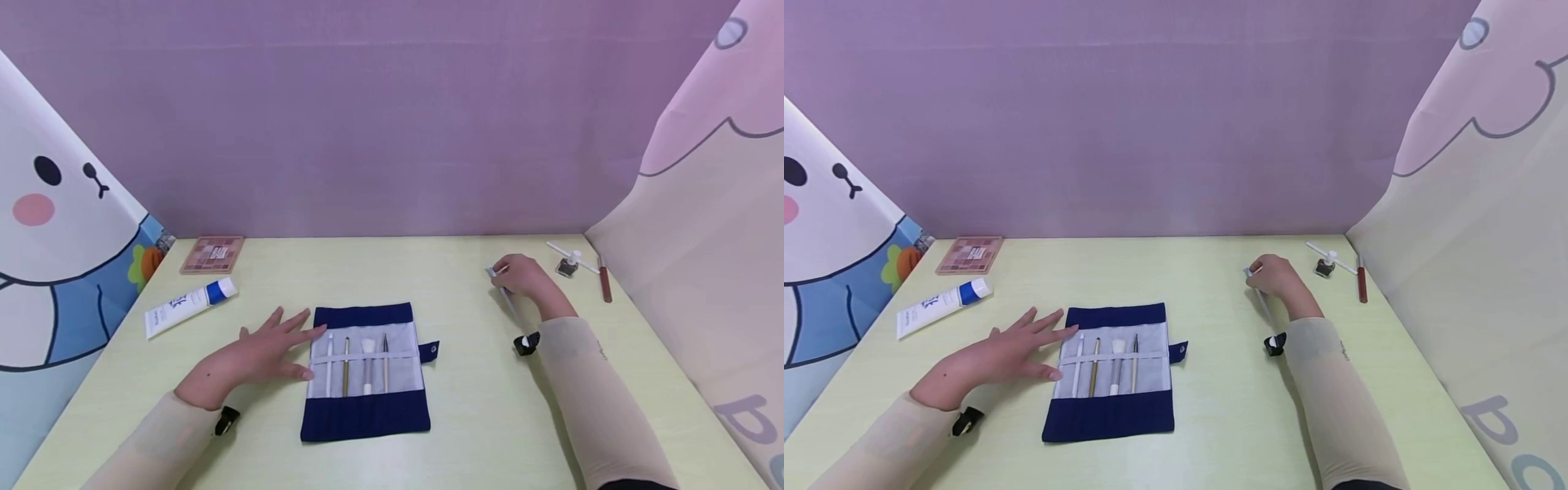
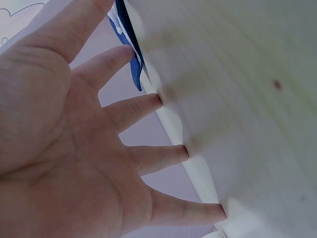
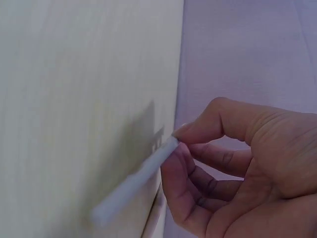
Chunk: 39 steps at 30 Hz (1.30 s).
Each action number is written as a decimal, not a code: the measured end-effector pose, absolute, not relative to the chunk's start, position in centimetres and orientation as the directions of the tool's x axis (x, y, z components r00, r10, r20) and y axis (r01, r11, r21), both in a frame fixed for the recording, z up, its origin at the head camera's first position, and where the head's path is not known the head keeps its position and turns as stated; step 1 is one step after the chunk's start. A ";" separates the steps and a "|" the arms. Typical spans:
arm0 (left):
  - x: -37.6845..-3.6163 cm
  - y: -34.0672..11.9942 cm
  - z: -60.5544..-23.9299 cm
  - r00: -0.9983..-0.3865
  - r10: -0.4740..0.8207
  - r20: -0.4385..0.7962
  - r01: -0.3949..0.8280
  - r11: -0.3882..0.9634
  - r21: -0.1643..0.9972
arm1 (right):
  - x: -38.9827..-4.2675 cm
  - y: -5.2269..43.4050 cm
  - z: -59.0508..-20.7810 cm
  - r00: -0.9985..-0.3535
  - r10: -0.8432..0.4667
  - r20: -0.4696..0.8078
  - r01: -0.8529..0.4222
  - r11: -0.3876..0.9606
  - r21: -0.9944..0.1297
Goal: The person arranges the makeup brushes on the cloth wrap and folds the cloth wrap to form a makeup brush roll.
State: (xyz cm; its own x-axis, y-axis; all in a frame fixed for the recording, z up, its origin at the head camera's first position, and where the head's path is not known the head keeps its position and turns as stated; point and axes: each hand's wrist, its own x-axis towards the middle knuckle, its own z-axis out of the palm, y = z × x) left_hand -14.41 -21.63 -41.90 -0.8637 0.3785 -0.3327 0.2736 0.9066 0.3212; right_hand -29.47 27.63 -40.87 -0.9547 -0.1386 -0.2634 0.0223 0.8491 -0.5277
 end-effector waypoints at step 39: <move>-14.5 -21.8 -42.0 -0.865 0.383 -0.325 0.279 0.904 0.323 | -25.8 15.0 -36.6 -0.855 -0.518 -0.003 -0.115 0.196 -0.974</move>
State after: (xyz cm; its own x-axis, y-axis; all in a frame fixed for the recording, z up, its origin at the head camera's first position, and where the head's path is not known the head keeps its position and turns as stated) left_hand -14.47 -21.80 -42.05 -0.8650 0.3825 -0.3248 0.2785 0.9043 0.3234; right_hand -25.76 14.98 -36.60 -0.8552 -0.5183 -0.0035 -0.1151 0.1965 -0.9737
